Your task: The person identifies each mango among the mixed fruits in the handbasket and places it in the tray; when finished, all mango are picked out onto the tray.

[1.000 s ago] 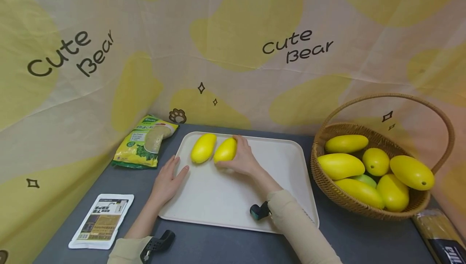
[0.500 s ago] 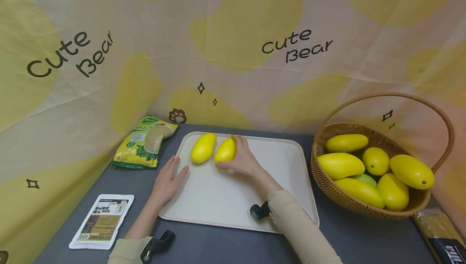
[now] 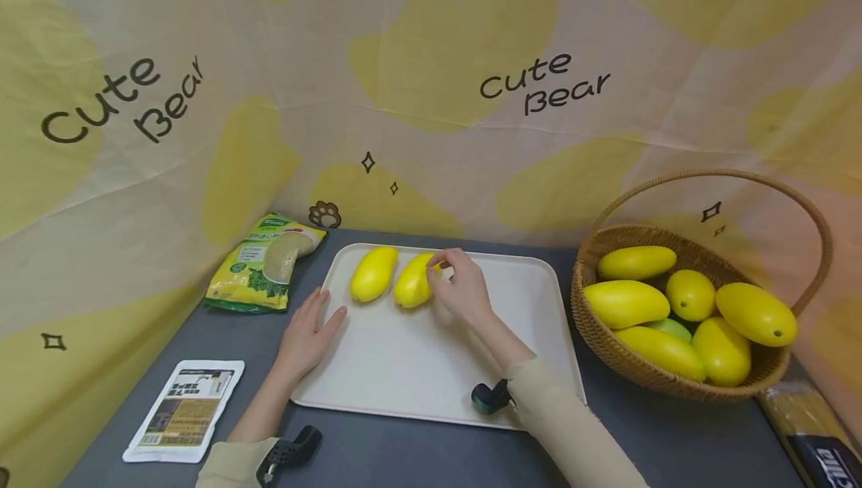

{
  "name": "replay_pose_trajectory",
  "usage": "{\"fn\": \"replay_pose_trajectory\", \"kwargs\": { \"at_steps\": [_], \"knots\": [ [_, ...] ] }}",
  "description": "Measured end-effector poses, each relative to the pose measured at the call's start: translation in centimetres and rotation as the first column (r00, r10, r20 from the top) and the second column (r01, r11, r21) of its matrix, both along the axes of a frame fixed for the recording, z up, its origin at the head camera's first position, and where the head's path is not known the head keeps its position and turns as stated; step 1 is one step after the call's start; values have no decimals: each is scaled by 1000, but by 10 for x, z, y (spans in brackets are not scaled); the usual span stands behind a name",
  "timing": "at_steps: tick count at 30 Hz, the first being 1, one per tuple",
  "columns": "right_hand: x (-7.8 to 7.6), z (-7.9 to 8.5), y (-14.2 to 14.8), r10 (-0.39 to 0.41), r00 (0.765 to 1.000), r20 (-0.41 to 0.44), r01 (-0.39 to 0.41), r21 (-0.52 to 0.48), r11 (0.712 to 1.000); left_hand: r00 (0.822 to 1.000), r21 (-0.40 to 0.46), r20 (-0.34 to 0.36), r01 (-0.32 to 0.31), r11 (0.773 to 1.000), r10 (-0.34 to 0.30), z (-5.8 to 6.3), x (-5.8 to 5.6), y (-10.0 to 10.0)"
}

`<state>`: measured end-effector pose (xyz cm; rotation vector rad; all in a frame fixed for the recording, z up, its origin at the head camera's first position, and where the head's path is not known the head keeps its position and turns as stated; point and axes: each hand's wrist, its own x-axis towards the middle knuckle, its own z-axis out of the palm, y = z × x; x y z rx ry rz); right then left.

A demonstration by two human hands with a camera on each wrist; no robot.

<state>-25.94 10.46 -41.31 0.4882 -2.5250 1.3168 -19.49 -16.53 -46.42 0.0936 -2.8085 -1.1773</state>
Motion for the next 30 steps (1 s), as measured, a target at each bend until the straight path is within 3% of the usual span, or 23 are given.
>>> {"fn": "replay_pose_trajectory", "kwargs": {
  "at_steps": [3,6,12,17,19,23,26,29,30],
  "knots": [
    [11,18,13,7,999,-44,-9,-37,999,1000,-4,5,2,1000,-2,1,0,0],
    [27,41,30,28,1000,-11,-28,-12,1000,1000,-8,16,6,1000,-5,2,0,-1],
    [55,80,81,51,999,19,-53,140,989,999,-9,35,14,1000,-14,2,0,-4],
    [70,107,138,16,998,-53,1,309,951,999,-15,41,15,1000,-15,3,1,-6],
    [74,116,164,0,993,-116,48,414,909,999,-13,45,15,1000,-14,4,2,-6],
    [79,129,220,-48,979,-198,159,597,786,999,-9,46,19,1000,-19,4,2,-5],
    [84,133,258,-162,975,-155,224,697,681,999,-7,42,23,1000,-23,3,2,-4],
    [91,130,289,-284,952,-115,271,749,604,999,-4,38,26,1000,-25,2,1,-1],
    [93,128,298,-310,945,-107,280,757,591,999,-3,37,27,1000,-27,2,1,0]
  ]
}}
